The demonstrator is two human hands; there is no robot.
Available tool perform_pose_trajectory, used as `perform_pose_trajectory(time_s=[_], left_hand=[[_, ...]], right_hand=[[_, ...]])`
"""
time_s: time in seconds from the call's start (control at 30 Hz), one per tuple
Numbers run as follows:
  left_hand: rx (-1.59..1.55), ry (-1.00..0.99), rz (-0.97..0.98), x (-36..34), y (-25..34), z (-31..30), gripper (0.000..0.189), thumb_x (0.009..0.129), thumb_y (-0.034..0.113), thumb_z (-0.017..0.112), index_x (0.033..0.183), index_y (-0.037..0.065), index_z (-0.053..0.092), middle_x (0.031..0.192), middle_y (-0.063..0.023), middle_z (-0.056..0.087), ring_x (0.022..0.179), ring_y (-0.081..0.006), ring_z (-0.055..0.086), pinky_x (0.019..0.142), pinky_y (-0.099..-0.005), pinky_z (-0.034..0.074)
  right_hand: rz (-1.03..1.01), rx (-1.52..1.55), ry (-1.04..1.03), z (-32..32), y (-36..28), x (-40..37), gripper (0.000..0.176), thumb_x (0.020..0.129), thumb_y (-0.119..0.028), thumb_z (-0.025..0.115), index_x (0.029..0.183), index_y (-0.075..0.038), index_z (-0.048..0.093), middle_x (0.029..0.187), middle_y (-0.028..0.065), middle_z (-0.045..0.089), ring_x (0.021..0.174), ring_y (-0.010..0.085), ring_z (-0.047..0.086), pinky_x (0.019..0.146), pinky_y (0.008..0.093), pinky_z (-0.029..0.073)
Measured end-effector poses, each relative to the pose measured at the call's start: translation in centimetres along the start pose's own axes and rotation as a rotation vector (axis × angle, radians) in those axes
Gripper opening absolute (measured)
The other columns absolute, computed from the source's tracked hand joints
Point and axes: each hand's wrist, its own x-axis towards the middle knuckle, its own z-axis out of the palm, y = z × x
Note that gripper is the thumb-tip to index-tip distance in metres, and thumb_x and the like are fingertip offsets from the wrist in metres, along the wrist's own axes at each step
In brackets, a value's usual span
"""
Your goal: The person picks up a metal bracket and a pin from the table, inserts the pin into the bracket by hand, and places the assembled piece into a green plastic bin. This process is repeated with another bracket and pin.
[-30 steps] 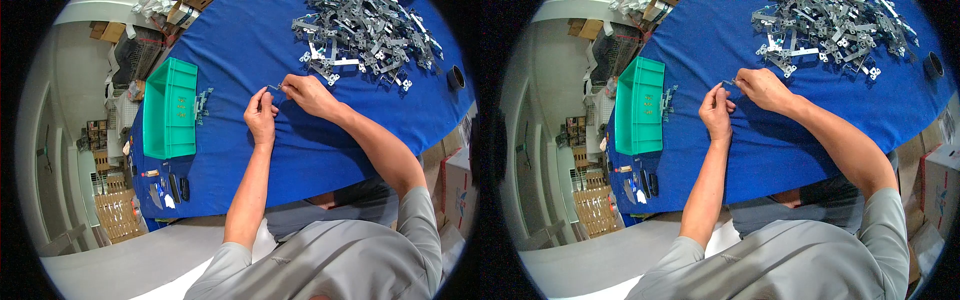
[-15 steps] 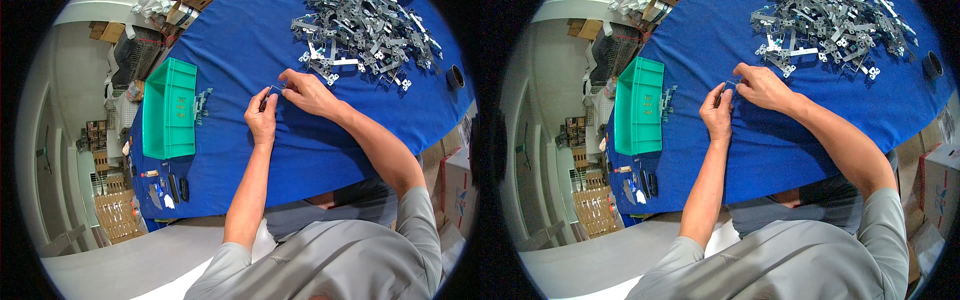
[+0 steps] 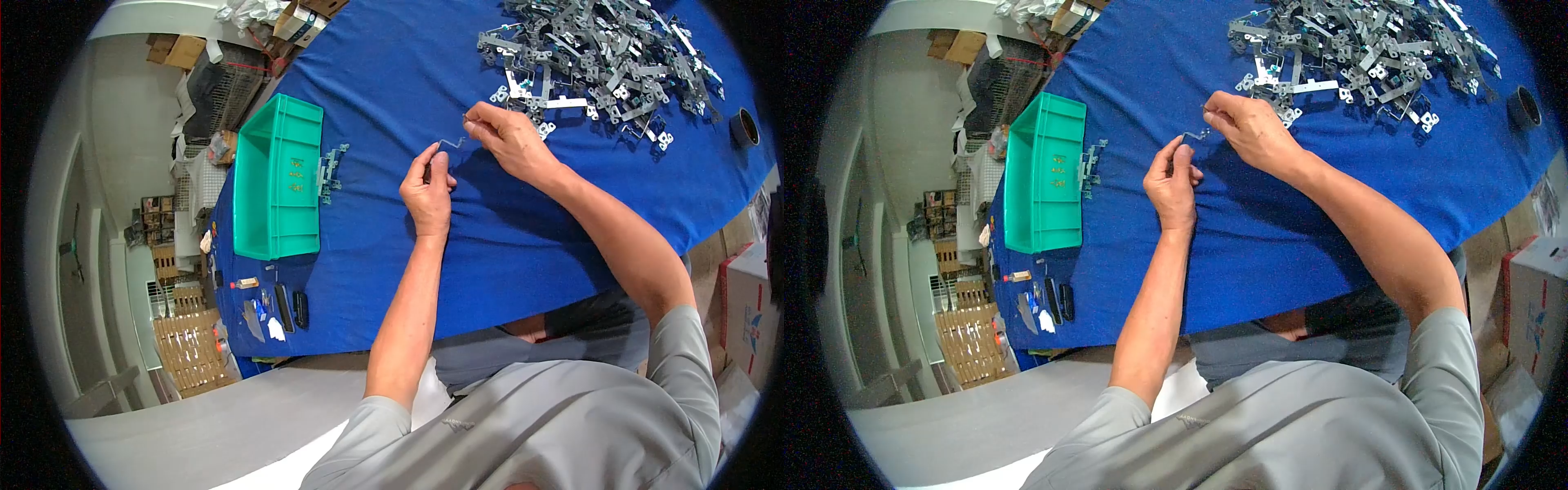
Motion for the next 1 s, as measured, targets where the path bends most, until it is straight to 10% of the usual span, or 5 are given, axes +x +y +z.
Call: perform_pose_trajectory(time_s=[0.17, 1.0], left_hand=[[-0.059, 0.037, -0.037, 0.1, 0.1, 0.0, 0.025, 0.104, 0.017, 0.064, 0.120, -0.002, 0.070, 0.088, -0.0064, 0.071, 0.060, -0.0060, 0.061, 0.050, -0.0200, 0.048], [0.142, -0.029, 0.107, 0.1, -0.2, -0.1, 0.028, 0.091, 0.007, 0.079, 0.118, 0.002, 0.075, 0.093, -0.0006, 0.069, 0.075, -0.0058, 0.060, 0.066, -0.0212, 0.050]], right_hand=[[0.052, -0.015, -0.206, 0.4, 0.8, -0.3, 0.026, 0.102, -0.022, 0.064, 0.101, 0.003, 0.070, 0.071, 0.0058, 0.065, 0.063, 0.0121, 0.060, 0.059, 0.0328, 0.048], [-0.128, -0.175, -0.084, 0.4, 1.1, -0.4, 0.018, 0.093, -0.012, 0.069, 0.100, 0.005, 0.066, 0.078, 0.0182, 0.067, 0.073, 0.0292, 0.068, 0.068, 0.0404, 0.052]])
